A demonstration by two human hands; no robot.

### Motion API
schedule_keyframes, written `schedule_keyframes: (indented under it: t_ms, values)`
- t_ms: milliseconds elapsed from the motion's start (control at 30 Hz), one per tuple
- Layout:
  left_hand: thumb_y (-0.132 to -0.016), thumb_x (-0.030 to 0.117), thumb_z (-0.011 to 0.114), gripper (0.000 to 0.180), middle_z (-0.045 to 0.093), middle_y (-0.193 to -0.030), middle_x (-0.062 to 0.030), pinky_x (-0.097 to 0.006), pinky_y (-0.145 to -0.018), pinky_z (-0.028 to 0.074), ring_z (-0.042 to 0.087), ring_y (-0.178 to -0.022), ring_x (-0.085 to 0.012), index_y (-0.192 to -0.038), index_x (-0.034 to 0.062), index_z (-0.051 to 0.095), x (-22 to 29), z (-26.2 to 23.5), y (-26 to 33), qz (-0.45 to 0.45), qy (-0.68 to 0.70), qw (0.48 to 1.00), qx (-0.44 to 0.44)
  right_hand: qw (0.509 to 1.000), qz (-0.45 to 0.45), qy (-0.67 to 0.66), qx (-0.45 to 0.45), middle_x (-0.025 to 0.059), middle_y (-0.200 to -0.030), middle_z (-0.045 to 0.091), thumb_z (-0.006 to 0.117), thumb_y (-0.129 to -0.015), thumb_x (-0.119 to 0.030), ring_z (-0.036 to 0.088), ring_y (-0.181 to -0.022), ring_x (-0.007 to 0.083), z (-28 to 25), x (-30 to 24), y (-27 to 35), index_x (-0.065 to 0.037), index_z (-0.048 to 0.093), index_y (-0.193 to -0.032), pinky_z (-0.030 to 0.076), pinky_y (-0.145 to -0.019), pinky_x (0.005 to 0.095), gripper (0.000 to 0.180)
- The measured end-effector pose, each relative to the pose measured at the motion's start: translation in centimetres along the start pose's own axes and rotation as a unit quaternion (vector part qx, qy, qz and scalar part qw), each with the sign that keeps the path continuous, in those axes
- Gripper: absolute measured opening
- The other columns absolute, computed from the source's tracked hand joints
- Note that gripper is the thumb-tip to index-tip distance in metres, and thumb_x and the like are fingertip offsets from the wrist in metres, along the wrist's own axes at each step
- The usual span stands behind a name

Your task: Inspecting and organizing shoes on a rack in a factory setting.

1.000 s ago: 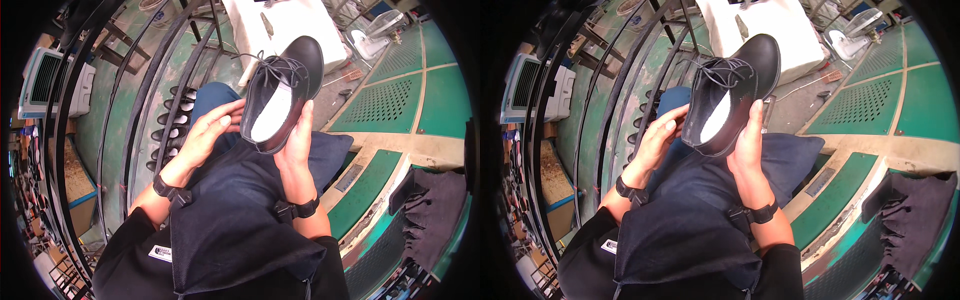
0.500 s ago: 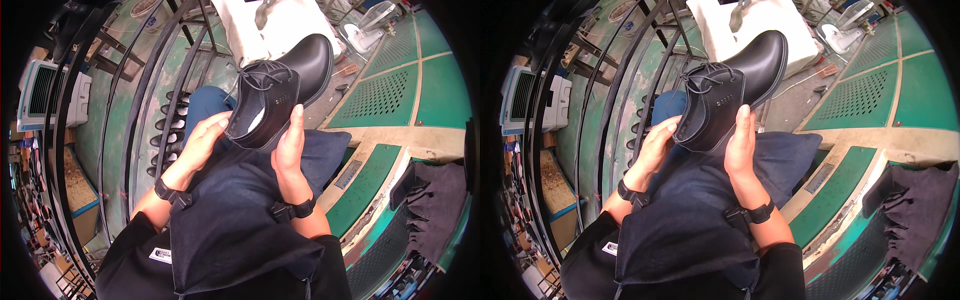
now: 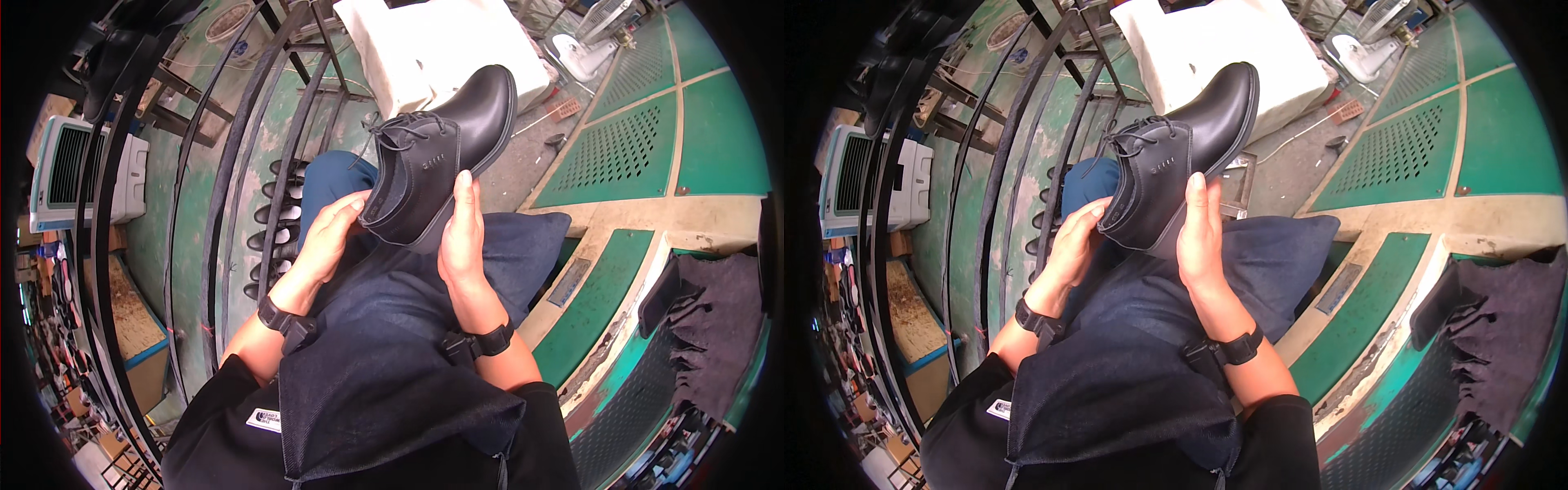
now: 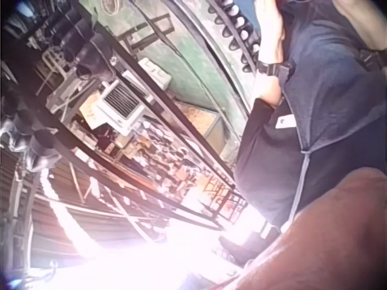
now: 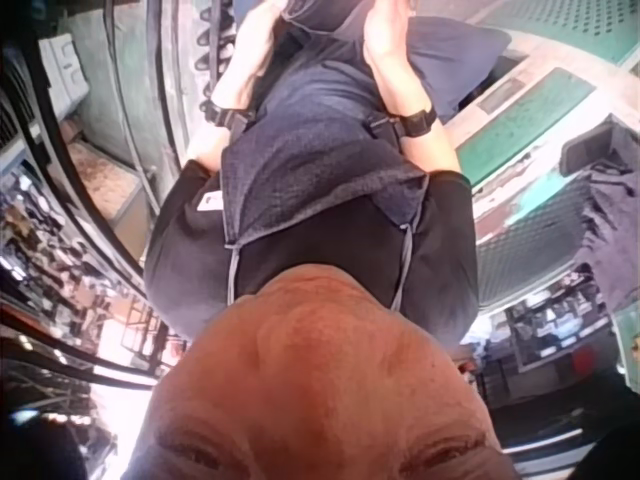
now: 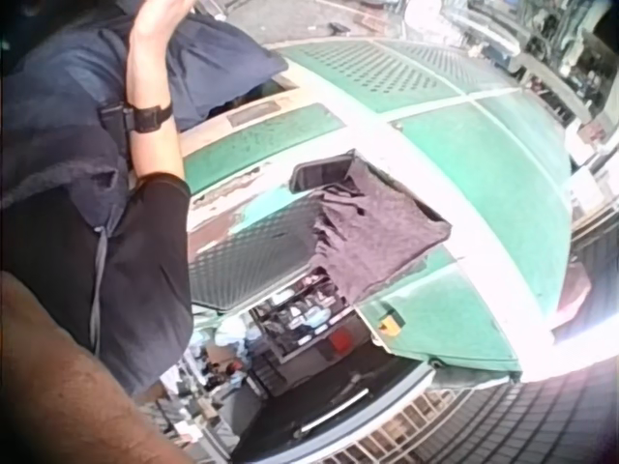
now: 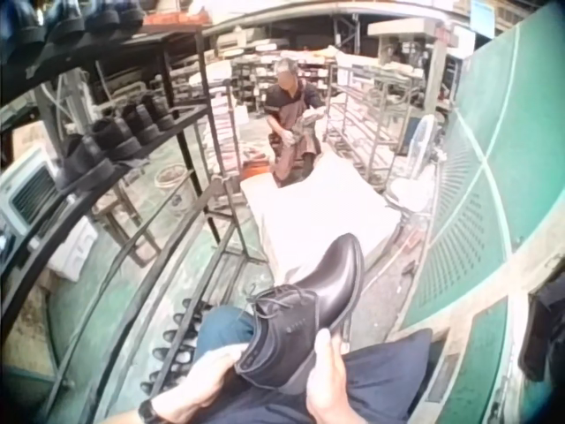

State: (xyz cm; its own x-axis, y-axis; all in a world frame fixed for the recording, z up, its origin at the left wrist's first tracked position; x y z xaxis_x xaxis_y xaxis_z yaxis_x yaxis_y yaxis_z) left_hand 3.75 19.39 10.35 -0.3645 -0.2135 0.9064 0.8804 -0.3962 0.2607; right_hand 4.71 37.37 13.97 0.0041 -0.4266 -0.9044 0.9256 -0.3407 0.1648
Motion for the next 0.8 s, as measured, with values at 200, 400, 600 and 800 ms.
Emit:
schedule_keyframes:
  t_ms: [200, 400, 600, 800]
  values:
    - [-0.104, 0.028, 0.046, 0.047, 0.062, -0.129, -0.0067, -0.031, -0.098, 0.045, 0.058, -0.113, -0.0126, -0.144, 0.0038, 0.046, 0.5, 0.3, -0.1, -0.012, -0.024, 0.999, 0.021, 0.997, -0.004, -0.009, -0.072, 0.0097, -0.149, 0.038, 0.040, -0.108, -0.035, 0.035, -0.136, 0.0164, 0.2, -0.3, -0.1, 0.001, 0.027, -0.151, 0.024, -0.115, 0.0298, 0.057]
    - [-0.101, 0.032, 0.052, 0.057, 0.049, -0.143, -0.0115, -0.034, -0.101, 0.043, 0.054, -0.121, -0.0159, -0.150, 0.0082, 0.038, 1.3, 0.1, -0.1, 0.029, -0.041, 0.998, 0.045, 0.997, -0.029, 0.003, -0.068, 0.0101, -0.150, 0.037, 0.040, -0.108, -0.036, 0.034, -0.137, 0.0174, 0.1, 0.3, -0.2, -0.001, 0.025, -0.152, 0.024, -0.115, 0.0313, 0.059]
    - [-0.079, 0.036, 0.079, 0.060, 0.053, -0.139, -0.0143, -0.055, -0.116, 0.024, 0.039, -0.141, -0.0328, -0.125, 0.0082, 0.053, 7.6, 2.7, 1.5, 0.365, -0.438, 0.821, -0.025, 0.997, 0.043, -0.025, -0.055, 0.0112, -0.151, 0.041, 0.040, -0.107, -0.036, 0.040, -0.137, 0.0194, 0.3, 0.9, -1.0, 0.000, 0.035, -0.149, 0.030, -0.116, 0.0346, 0.055]
    - [-0.074, 0.028, 0.086, 0.050, 0.065, -0.115, -0.0148, -0.050, -0.107, 0.041, 0.062, -0.115, -0.0345, -0.107, 0.0042, 0.058, 13.1, 3.1, -2.2, 0.398, -0.489, 0.773, -0.070, 0.984, 0.085, 0.001, -0.157, 0.0124, -0.140, 0.053, 0.038, -0.107, -0.040, 0.051, -0.129, 0.0193, 3.4, -2.7, -4.9, 0.000, 0.045, -0.141, 0.041, -0.108, 0.0360, 0.053]
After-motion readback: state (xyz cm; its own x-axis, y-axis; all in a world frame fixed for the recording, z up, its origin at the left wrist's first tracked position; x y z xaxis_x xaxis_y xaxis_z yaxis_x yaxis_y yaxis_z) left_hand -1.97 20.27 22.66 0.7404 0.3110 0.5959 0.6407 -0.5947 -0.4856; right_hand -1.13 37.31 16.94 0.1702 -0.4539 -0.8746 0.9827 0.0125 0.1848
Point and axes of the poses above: each hand's wrist, its own y-axis away from the middle knuckle, its own z-axis out of the palm, x = y × z, the point moved 7 cm from there along -y, towards the middle knuckle
